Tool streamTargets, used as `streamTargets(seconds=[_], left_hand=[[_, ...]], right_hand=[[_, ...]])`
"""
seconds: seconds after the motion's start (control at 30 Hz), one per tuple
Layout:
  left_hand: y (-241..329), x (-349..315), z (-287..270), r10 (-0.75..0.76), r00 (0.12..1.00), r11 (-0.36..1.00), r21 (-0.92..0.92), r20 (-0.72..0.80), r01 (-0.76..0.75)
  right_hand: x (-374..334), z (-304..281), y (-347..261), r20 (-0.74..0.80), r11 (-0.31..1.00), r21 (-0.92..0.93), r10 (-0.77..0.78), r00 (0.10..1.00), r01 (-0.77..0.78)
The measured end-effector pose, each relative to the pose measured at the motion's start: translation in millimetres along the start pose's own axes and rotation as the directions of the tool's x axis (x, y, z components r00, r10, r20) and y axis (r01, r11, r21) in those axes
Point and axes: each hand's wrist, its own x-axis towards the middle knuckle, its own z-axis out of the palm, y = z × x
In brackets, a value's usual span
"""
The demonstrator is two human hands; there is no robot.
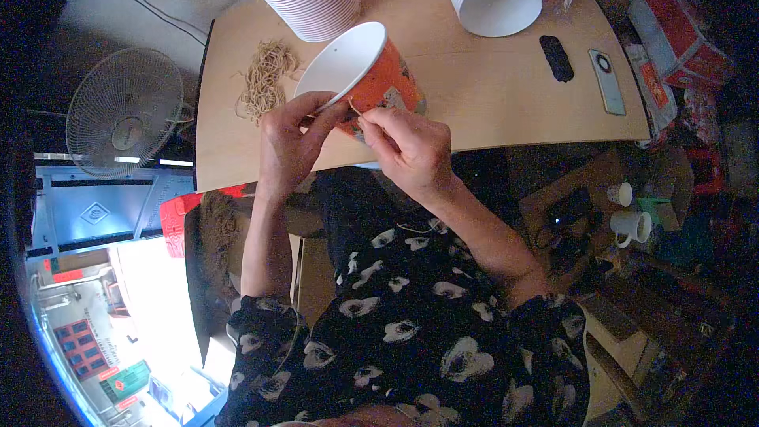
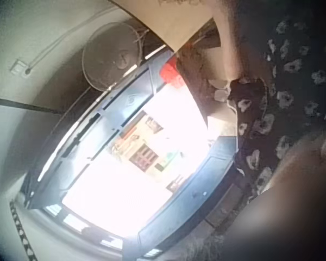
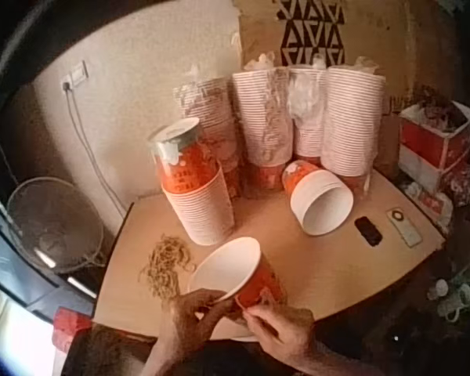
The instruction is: Attaching rubber bands to paper cups in an assembly or packaging workspace.
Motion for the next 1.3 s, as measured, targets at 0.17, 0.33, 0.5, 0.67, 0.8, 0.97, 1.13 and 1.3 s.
streamTargets(seconds=[0.17,0.33,0.5,0.67,0.8,0.97,1.13,1.3], left_hand=[[0,-4,0,0.023,0.999,1.0,-0.013,0.031,-0.023],[1,-8,8,0.052,0.997,0.998,-0.022,0.061,-0.05],[12,-10,19,-0.002,0.999,0.989,-0.145,0.052,0.01],[8,-10,22,0.098,0.99,0.995,-0.001,0.098,-0.098],[11,-12,29,0.055,0.994,0.993,-0.111,0.09,-0.045],[0,-14,37,0.052,0.997,0.998,-0.02,0.049,-0.052],[-9,-16,45,0.038,0.999,0.997,0.067,-0.002,-0.038],[-10,-15,51,0.011,0.999,1.0,0.025,-0.041,-0.01]], right_hand=[[-3,4,0,-0.028,0.996,0.062,0.059,0.998,-0.057],[-14,-4,0,0.02,0.984,0.099,0.145,0.989,-0.147],[-17,-10,0,0.088,0.933,0.19,0.293,0.952,-0.305],[-20,-14,1,0.074,0.929,0.196,0.305,0.949,-0.314],[-25,-18,5,0.068,0.927,0.181,0.32,0.945,-0.327],[-25,-28,-2,0.069,0.916,0.192,0.345,0.936,-0.352],[-2,-41,-1,0.109,0.964,0.048,0.257,0.96,-0.263],[20,-43,18,0.454,0.92,0.002,0.349,0.82,-0.393]])
